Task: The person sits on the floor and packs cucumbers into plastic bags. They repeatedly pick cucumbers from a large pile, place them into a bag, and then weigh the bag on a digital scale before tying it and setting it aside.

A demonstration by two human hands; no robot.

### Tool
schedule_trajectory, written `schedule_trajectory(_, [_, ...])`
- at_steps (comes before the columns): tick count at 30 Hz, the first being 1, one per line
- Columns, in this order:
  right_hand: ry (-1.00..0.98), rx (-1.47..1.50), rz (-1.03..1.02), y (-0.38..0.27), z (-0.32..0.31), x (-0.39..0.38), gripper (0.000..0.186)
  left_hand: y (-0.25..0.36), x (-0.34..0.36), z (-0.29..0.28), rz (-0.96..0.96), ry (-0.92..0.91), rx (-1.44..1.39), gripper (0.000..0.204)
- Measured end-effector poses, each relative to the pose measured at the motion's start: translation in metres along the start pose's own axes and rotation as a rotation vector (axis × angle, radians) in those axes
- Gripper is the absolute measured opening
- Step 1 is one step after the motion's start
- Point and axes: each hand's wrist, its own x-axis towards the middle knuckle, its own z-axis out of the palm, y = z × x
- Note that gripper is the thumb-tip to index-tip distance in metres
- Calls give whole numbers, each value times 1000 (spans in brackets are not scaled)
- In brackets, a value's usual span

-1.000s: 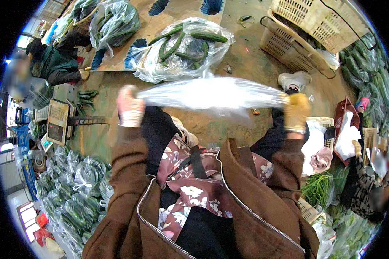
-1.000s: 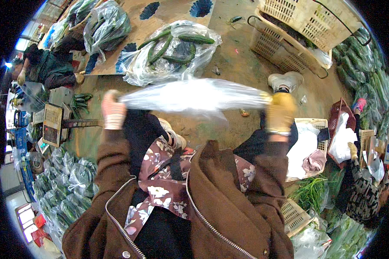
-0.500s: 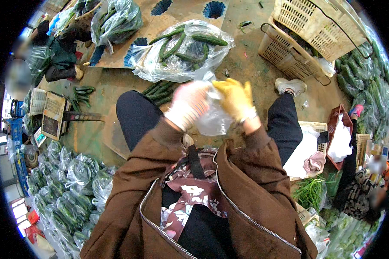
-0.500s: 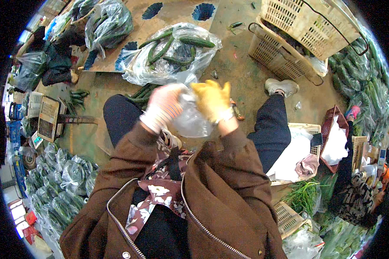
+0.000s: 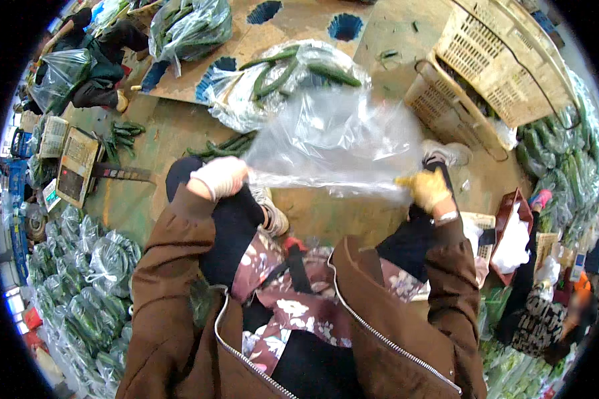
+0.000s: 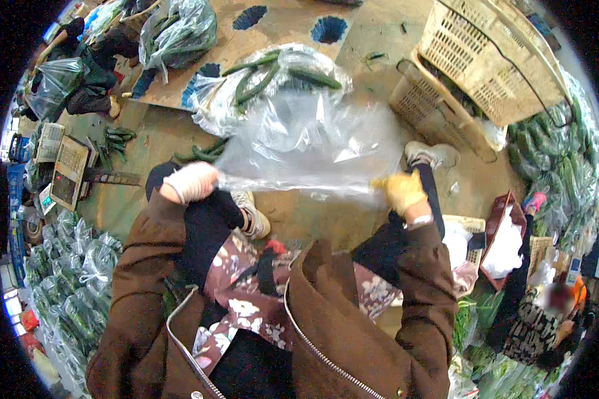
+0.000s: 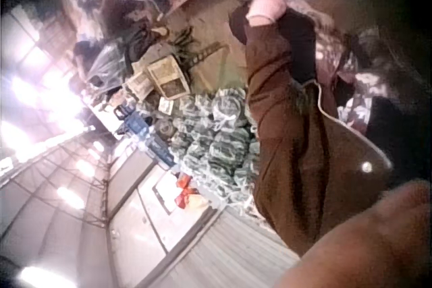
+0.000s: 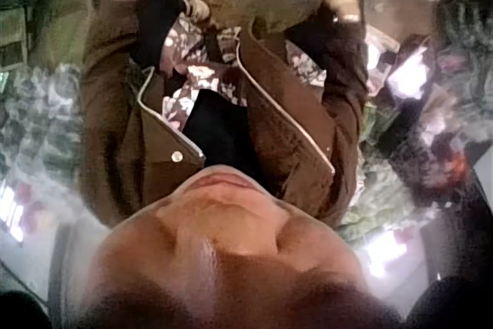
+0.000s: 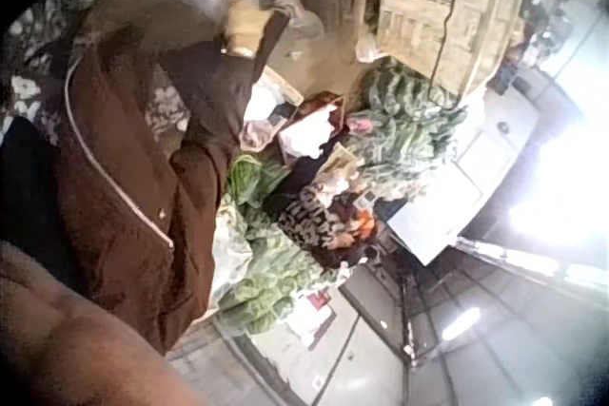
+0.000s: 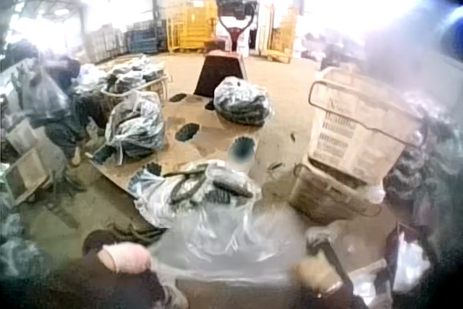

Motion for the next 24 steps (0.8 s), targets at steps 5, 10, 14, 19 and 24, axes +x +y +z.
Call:
schedule_trajectory(5, [-235, 674, -297, 8, -23, 26, 61, -32, 36, 38, 27, 92, -382, 25])
schedule_trajectory(10, [165, 1116, -393, -4, -61, 155, 72, -18, 103, 22, 63, -28, -625, 30])
schedule_trajectory(14, [439, 872, -48, -8, -65, 304, 66, -7, 127, 10, 96, -187, -923, 32])
schedule_trajectory(19, [512, 444, 174, -31, -71, 406, 79, -16, 127, 11, 54, -246, -981, 39])
schedule_trajectory(24, [424, 1084, 78, -31, -55, 412, 64, -26, 127, 14, 48, -223, -1045, 34])
